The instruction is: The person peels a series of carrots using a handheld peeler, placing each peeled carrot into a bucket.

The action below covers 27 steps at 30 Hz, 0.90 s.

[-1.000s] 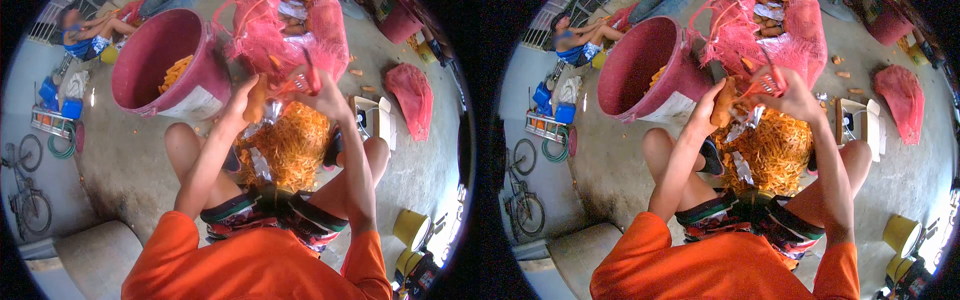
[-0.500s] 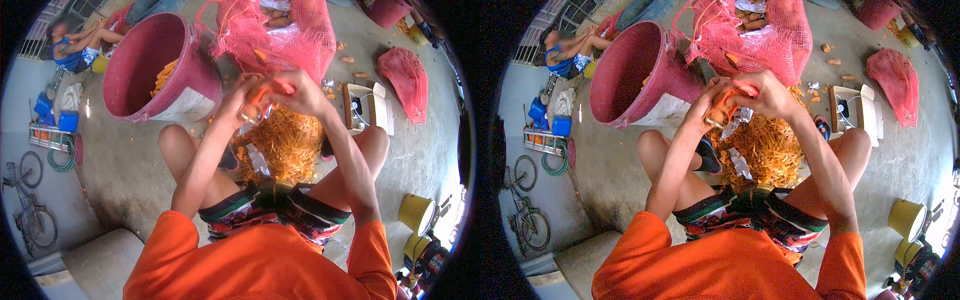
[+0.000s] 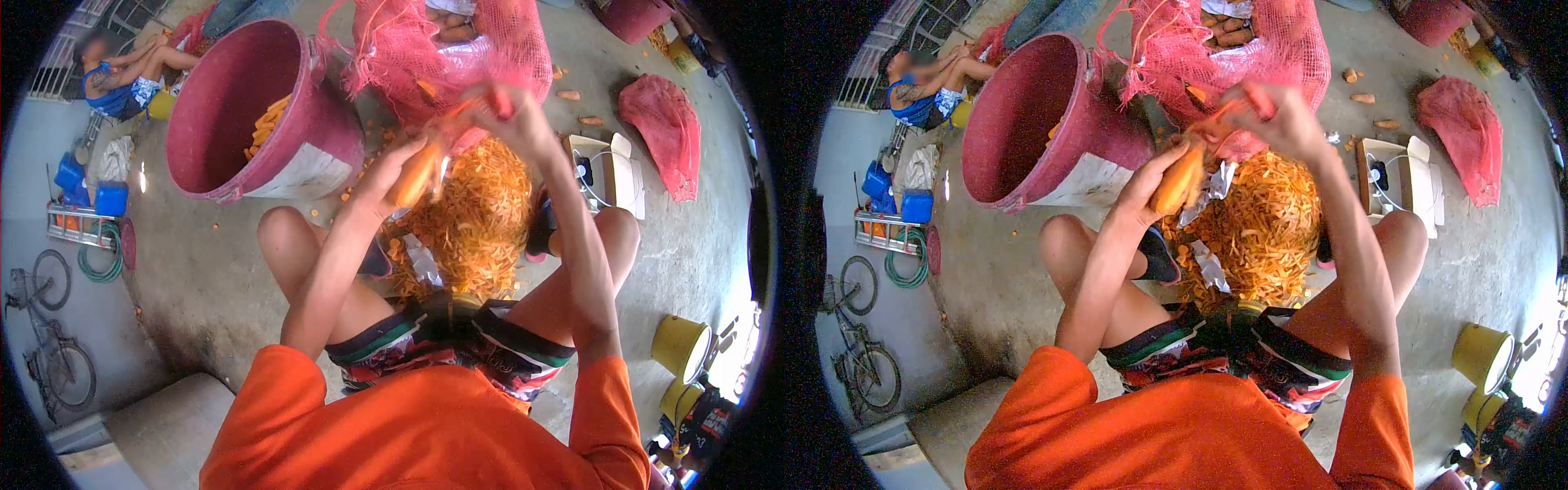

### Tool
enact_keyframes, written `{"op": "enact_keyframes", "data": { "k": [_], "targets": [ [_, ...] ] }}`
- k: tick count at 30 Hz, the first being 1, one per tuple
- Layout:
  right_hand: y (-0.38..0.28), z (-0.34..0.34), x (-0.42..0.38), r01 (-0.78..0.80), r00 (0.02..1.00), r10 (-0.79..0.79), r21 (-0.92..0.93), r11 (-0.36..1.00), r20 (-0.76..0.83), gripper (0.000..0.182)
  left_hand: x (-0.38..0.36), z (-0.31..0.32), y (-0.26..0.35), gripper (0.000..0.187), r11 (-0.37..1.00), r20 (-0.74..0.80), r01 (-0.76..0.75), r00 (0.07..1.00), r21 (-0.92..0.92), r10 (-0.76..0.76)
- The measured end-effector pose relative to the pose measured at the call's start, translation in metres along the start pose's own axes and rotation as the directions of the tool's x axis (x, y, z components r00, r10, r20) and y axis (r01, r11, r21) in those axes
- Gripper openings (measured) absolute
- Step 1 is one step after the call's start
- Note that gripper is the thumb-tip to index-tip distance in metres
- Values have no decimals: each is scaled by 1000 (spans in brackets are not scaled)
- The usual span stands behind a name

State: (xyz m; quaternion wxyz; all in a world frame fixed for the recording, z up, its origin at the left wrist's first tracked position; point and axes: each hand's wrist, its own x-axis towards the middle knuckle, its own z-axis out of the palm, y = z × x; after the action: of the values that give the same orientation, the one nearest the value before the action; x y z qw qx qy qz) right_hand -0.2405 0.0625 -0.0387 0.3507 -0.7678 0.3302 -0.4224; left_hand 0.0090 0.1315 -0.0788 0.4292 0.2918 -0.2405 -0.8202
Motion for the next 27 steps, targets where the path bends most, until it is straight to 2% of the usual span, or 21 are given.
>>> {"op": "enact_keyframes", "data": {
  "k": [1, 3, 5, 6, 7, 9, 10, 11, 13, 14, 15, 17, 18, 19, 21, 23, 25, 26, 27],
  "targets": [
    [-11, -17, 4, -140, 990, 140, -32, 990, 10, 19, -3, 1, 3, 27, 997, -6, 36, 999, 70, -36],
    [-1, -17, 0, -262, 965, 262, 46, 964, 13, 23, -4, 3, 8, 25, 995, 11, 46, 999, 88, -48],
    [-20, 14, -7, 9, 994, -17, 73, 997, 111, 27, 5, 8, 4, 25, 992, -29, -84, 996, 94, 87],
    [-35, 23, -7, 107, 963, -84, -76, 991, 257, 30, 9, 7, 2, 25, 986, -92, -116, 988, 119, 127],
    [-47, 29, -8, 73, 953, -62, -27, 997, 296, 28, 11, 7, 2, 25, 985, -92, -116, 988, 125, 128],
    [-32, 16, -6, 56, 985, -44, -67, 996, 164, 25, 8, 3, -2, 24, 979, 3, -162, 987, 123, 163],
    [-1, 10, -5, -236, 970, 215, 246, 940, 109, 24, -3, 13, 7, 23, 988, -29, -51, 998, 148, 56],
    [2, 1, -5, -237, 970, 217, 243, 941, 108, 24, -7, 11, 8, 23, 988, -26, -50, 998, 147, 54],
    [-3, -16, 0, -245, 969, 246, 159, 956, 13, 24, -7, 7, 10, 22, 996, -51, 45, 998, 77, -41],
    [-3, -2, -4, -121, 993, 118, 178, 976, 28, 24, -3, 8, 11, 22, 996, -17, -3, 1000, 92, 4],
    [-16, 13, -11, -219, 969, 177, 274, 936, 173, 26, 0, 12, 10, 22, 996, -9, -6, 1000, 94, 7],
    [-60, 26, -12, 101, 955, -90, -24, 995, 281, 28, 1, 19, 6, 27, 998, -86, -56, 995, 41, 59],
    [-46, 28, -13, 82, 969, -67, -55, 995, 239, 28, 0, 17, 3, 24, 995, -65, -90, 994, 31, 92],
    [-41, 16, -10, 101, 992, -95, -74, 992, 80, 28, -7, 19, 3, 24, 996, -74, -82, 994, 29, 84],
    [-23, -17, -1, -167, 986, 167, 56, 984, 6, 29, -17, 32, 11, 20, 980, -91, -50, 994, 192, 68],
    [-17, -20, -5, -170, 985, 172, 79, 982, -12, 28, -7, 14, 3, 23, 976, -57, -8, 998, 219, 21],
    [-46, 11, -18, -35, 992, 28, 56, 998, 124, 27, 3, 16, -7, 20, 980, -29, -151, 987, 132, 156],
    [-51, 23, -17, 144, 956, -125, -52, 988, 266, 28, -2, 24, -4, 16, 991, -77, -129, 988, 47, 132],
    [-64, 19, -14, 51, 917, 35, -205, 977, 397, 28, -2, 26, 0, 16, 990, -79, -131, 988, 51, 134]
  ]
}}
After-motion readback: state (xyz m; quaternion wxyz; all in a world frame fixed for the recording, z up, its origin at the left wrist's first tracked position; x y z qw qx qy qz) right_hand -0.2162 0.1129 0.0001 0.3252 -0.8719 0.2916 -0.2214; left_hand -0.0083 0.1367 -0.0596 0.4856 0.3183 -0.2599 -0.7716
